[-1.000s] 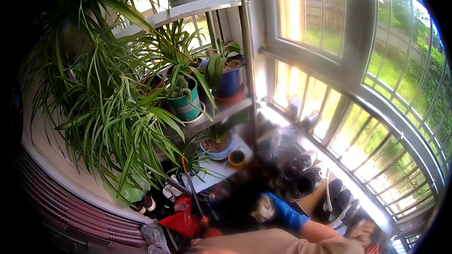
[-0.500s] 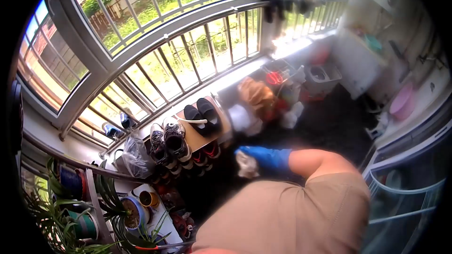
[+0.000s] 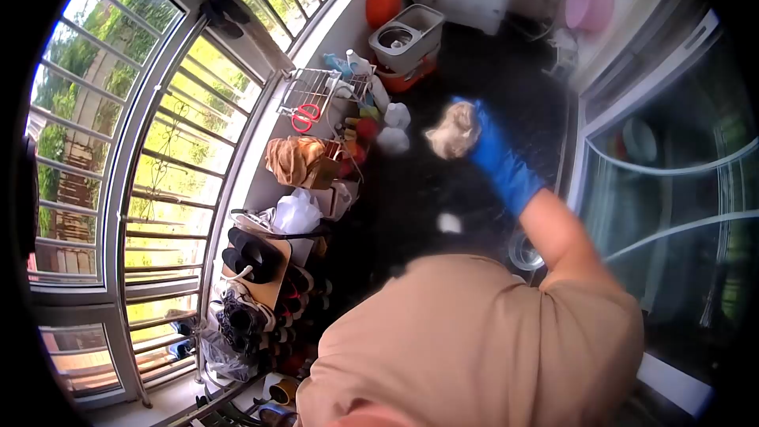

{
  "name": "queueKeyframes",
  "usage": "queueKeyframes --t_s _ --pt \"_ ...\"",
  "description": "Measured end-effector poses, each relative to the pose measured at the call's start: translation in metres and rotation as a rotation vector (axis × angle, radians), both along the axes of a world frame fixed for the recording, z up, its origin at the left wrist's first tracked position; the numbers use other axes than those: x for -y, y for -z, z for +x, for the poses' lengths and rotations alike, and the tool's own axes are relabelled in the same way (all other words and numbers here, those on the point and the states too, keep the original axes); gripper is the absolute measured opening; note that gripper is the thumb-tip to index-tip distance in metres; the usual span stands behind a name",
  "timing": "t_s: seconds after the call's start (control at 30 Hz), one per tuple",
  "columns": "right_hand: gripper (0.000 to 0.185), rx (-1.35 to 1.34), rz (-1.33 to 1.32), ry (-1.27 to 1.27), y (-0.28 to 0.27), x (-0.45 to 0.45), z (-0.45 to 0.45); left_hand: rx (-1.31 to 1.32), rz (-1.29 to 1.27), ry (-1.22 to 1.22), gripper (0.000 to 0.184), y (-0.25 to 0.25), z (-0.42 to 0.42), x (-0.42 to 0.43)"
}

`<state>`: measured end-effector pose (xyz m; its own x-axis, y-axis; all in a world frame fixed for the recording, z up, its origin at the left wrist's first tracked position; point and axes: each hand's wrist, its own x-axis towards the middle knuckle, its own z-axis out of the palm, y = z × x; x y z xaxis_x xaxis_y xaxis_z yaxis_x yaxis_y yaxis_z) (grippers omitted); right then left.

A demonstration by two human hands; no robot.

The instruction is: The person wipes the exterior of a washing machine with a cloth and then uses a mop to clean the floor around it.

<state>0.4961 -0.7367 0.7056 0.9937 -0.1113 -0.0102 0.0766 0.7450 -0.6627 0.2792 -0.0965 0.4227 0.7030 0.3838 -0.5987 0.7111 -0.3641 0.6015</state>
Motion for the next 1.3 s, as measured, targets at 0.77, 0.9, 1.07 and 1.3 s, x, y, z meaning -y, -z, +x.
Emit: queueKeyframes --t_s 0.77,0.9,1.07,1.3 --pt "0.043 -0.238 -0.069 0.575 0.076 0.378 0.102 -0.330 0.217 0.615 0.021 -0.071 0.493 0.388" --pt "0.040 -0.048 0.325 0.415 0.032 0.420 0.105 -0.187 0.237 0.829 0.027 -0.044 0.592 0.475" --pt "0.048 -0.116 0.286 0.741 0.084 0.494 0.095 0.004 -0.067 0.888 0.028 -0.008 0.727 0.630" --pt "0.034 -0.463 0.243 0.623 0.099 0.646 0.218 0.146 -0.148 0.704 0.023 -0.064 0.780 0.816"
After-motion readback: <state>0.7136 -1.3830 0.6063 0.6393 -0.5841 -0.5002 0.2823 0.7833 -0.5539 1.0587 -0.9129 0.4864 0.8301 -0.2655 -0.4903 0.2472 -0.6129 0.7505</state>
